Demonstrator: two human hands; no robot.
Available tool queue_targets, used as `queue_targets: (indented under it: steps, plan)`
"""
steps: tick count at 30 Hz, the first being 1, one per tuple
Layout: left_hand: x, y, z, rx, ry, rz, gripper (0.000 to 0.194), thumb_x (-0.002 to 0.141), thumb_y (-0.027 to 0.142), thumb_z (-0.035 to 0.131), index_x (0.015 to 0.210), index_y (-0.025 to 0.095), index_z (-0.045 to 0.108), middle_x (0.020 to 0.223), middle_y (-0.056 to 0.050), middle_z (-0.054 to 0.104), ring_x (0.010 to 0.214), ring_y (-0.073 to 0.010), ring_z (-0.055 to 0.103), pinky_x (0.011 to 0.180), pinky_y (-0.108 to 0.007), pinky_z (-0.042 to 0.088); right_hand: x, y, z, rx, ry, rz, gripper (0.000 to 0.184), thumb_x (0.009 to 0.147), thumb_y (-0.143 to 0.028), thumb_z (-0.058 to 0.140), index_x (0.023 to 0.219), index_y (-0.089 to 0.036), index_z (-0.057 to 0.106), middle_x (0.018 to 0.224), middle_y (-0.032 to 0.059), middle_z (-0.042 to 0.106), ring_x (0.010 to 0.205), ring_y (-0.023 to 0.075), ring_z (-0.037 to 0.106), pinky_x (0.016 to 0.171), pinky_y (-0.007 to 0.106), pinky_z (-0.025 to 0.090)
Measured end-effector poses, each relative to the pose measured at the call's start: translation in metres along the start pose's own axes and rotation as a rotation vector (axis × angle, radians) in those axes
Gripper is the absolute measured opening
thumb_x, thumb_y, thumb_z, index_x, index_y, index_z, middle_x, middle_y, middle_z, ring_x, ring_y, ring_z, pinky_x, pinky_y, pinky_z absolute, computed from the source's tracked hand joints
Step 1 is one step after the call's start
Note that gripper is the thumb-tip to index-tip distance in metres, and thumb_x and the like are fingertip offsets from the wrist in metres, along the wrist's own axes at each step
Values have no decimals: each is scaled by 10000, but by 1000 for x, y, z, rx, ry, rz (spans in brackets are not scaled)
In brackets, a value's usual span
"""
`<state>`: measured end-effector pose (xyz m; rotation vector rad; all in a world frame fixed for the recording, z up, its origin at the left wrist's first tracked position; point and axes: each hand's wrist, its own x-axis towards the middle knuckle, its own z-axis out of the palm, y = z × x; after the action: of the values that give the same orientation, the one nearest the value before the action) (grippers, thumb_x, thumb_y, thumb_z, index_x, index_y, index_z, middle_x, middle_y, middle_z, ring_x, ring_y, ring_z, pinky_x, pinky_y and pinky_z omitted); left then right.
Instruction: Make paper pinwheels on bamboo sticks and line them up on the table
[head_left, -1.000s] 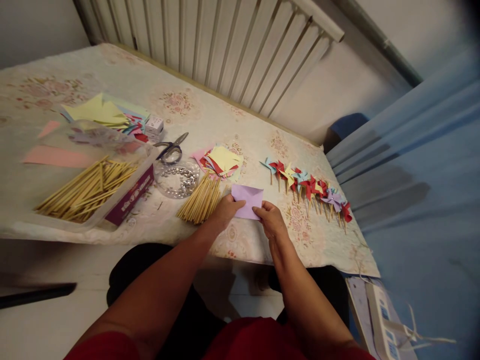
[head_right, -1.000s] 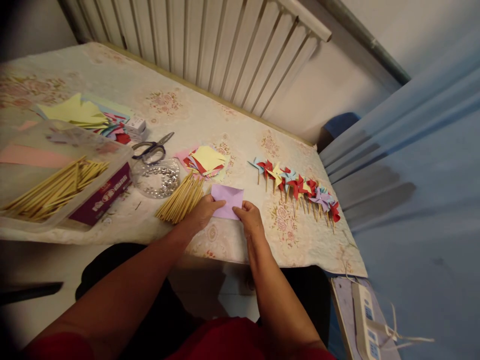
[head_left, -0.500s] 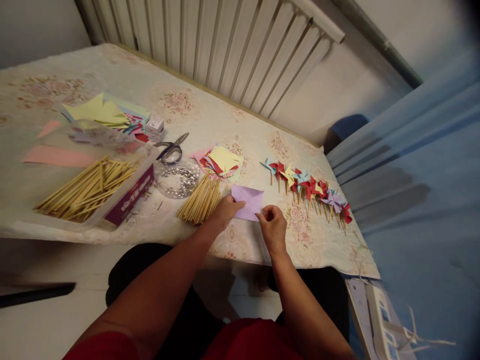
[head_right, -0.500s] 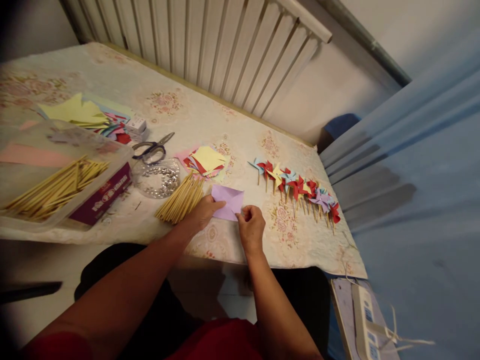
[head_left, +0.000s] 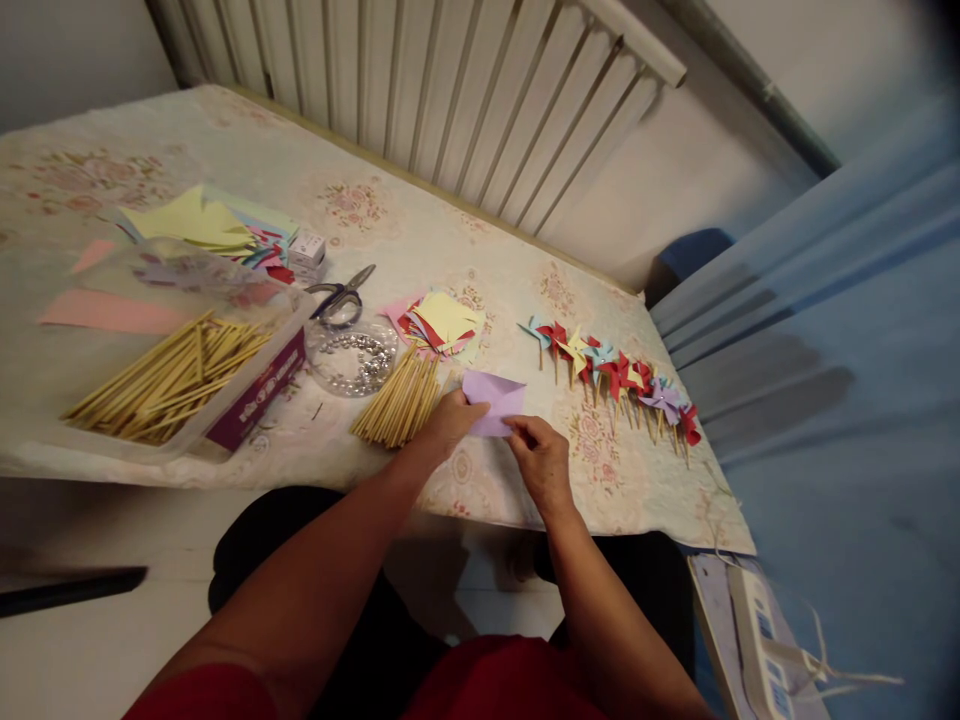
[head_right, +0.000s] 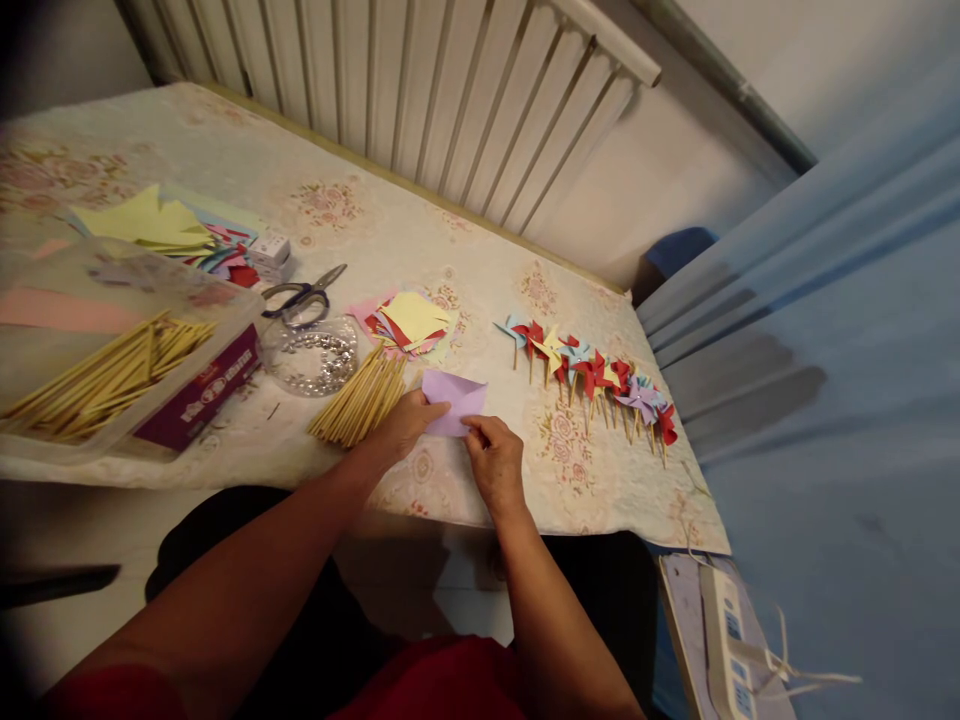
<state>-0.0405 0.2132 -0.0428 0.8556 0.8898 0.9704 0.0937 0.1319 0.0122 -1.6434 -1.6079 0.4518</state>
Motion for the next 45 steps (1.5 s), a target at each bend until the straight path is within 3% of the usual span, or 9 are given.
queue_targets:
  steps: [6, 13, 17, 32, 41, 45]
  plan:
    - [-3, 3, 1, 61, -21, 25, 306, 650, 256, 662, 917, 107, 676, 798, -46, 679, 693, -152, 586, 634, -243, 451, 2, -4, -1, 9, -21, 39, 209, 762, -248, 611, 928, -241, 738, 819, 16, 702, 681, 167, 578, 707, 300, 465]
    - [-8, 12, 3, 186, -5, 59, 276, 661, 247, 619, 889, 100, 672, 742, -13, 647, 658, -128, 559, 615, -228, 432, 5, -9, 0, 41, -72, 205, 205, 761, -299, 605, 910, -231, 729, 611, -33, 633, 442, 121, 513, 514, 265, 427]
    - [-7, 9, 3, 266, 7, 66, 240, 674, 250, 608, 856, 104, 664, 696, -1, 619, 623, -120, 536, 573, -218, 414, 6, -16, -2, 62, -92, 253, 181, 759, -293, 599, 880, -236, 720, 605, -37, 649, 402, 119, 525, 491, 262, 426]
    - [-5, 6, 2, 269, -49, 71, 200, 658, 256, 622, 800, 118, 650, 669, 7, 594, 600, -114, 495, 530, -208, 365, 8, -15, -1, 126, -275, 272, 161, 776, -218, 551, 866, -218, 684, 689, -30, 676, 437, 108, 612, 550, 244, 467]
    - [-10, 14, 5, 178, -93, 25, 187, 645, 211, 620, 800, 111, 648, 658, 18, 591, 577, -102, 498, 532, -209, 375, 11, -16, 2, 178, -259, 286, 139, 753, -251, 566, 812, -202, 682, 644, -35, 643, 416, 104, 582, 481, 232, 430]
    - [-11, 16, 7, 60, -154, -4, 201, 654, 192, 604, 830, 107, 649, 662, 3, 612, 572, -111, 538, 547, -221, 418, 10, -14, 5, 215, -192, 295, 109, 744, -281, 595, 787, -207, 662, 612, -39, 633, 408, 106, 549, 470, 237, 416]
